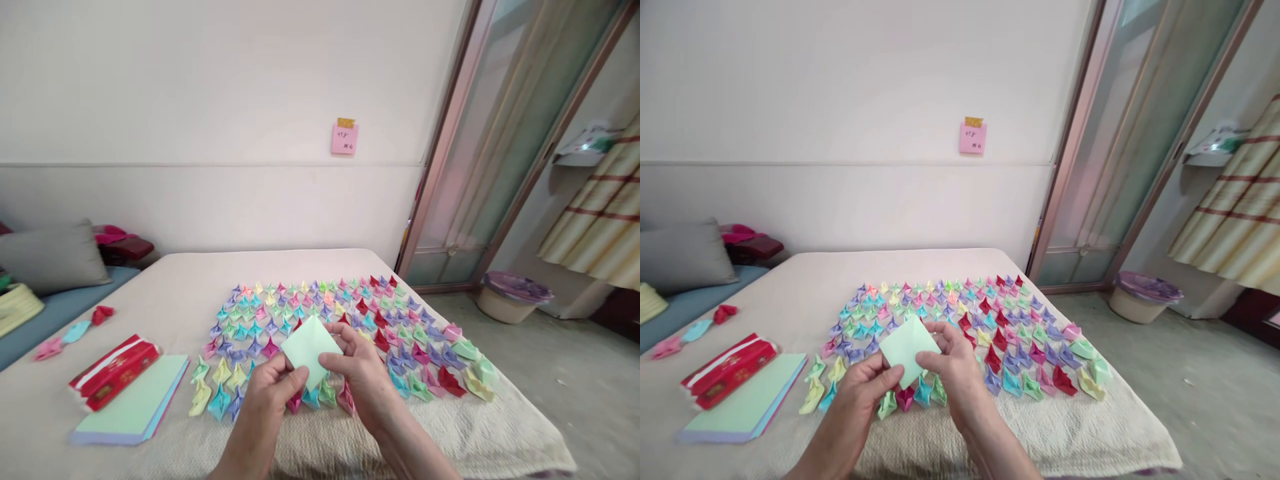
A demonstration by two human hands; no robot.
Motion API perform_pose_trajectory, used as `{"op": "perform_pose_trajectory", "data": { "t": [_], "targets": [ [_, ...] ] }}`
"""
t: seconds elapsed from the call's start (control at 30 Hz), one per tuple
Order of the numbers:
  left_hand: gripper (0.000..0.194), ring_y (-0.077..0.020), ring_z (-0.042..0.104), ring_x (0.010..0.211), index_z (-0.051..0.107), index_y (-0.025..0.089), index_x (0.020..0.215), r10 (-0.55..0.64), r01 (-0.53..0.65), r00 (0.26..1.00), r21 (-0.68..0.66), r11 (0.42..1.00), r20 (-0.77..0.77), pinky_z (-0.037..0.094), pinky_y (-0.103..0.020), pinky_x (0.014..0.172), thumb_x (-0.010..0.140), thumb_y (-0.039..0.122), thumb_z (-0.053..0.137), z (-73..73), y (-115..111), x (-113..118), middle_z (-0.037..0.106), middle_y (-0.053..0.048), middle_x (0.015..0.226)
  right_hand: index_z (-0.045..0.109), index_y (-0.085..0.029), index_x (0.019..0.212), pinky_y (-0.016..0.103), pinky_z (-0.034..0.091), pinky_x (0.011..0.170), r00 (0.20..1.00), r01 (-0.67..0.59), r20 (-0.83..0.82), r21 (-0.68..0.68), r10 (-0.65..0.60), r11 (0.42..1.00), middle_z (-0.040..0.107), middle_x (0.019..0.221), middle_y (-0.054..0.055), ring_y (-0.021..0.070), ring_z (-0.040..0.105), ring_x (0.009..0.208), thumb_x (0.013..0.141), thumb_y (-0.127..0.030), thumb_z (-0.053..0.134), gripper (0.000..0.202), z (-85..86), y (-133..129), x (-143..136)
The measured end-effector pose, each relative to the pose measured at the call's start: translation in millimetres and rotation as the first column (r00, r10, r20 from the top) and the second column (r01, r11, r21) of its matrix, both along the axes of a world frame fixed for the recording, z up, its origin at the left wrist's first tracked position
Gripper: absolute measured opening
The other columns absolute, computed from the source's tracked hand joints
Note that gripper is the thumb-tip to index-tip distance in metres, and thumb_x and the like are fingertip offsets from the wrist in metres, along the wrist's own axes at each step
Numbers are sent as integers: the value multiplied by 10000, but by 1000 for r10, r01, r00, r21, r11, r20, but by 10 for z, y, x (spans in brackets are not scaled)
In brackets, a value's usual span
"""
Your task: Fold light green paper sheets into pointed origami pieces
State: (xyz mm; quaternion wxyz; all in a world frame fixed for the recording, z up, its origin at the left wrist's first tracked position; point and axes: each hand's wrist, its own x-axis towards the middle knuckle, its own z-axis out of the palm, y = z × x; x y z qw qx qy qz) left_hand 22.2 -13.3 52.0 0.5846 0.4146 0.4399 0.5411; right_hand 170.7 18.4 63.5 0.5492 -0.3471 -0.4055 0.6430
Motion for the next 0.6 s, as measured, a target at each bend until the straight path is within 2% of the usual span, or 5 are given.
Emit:
{"op": "perform_pose_trajectory", "data": {
  "t": [0.2,0.33,0.43,0.5,0.6],
  "targets": [
    [151,-63,437,418,656,162,663,44,-44,999,-15,999,-23,343,-160,425,761,210,761,288,-28,-13,540,70,464,628,-182,961,251,431,576,999,14,42,93,-18,996,702,674,-58,127,586,581,634,-110,724,348,201,20,-39],
    [201,-59,468,365,642,173,618,61,-57,996,-69,996,60,366,-141,382,769,241,756,366,7,-3,555,65,424,650,-185,937,251,404,573,992,4,123,194,-28,981,686,663,-59,129,565,597,644,-93,707,313,296,54,-76],
    [101,-107,650,534,711,169,722,81,-66,989,-120,991,125,514,-171,505,734,234,787,294,56,19,723,-5,623,655,-194,943,260,399,596,982,36,171,245,-80,969,680,669,-57,133,549,619,674,-103,696,287,272,79,-53],
    [167,-156,721,672,769,158,815,98,-76,982,-141,987,160,571,-216,614,694,254,832,182,87,20,785,-49,754,651,-204,968,278,420,636,965,61,231,267,-126,962,688,695,-46,149,563,653,706,-129,688,276,180,86,-22],
    [253,-212,751,743,818,157,841,133,-112,973,-121,986,188,590,-272,701,657,322,871,-18,109,-18,815,-80,772,641,-226,1062,339,480,764,868,116,411,376,-278,919,717,815,-3,206,633,797,744,-165,652,324,-42,68,14]
  ]
}}
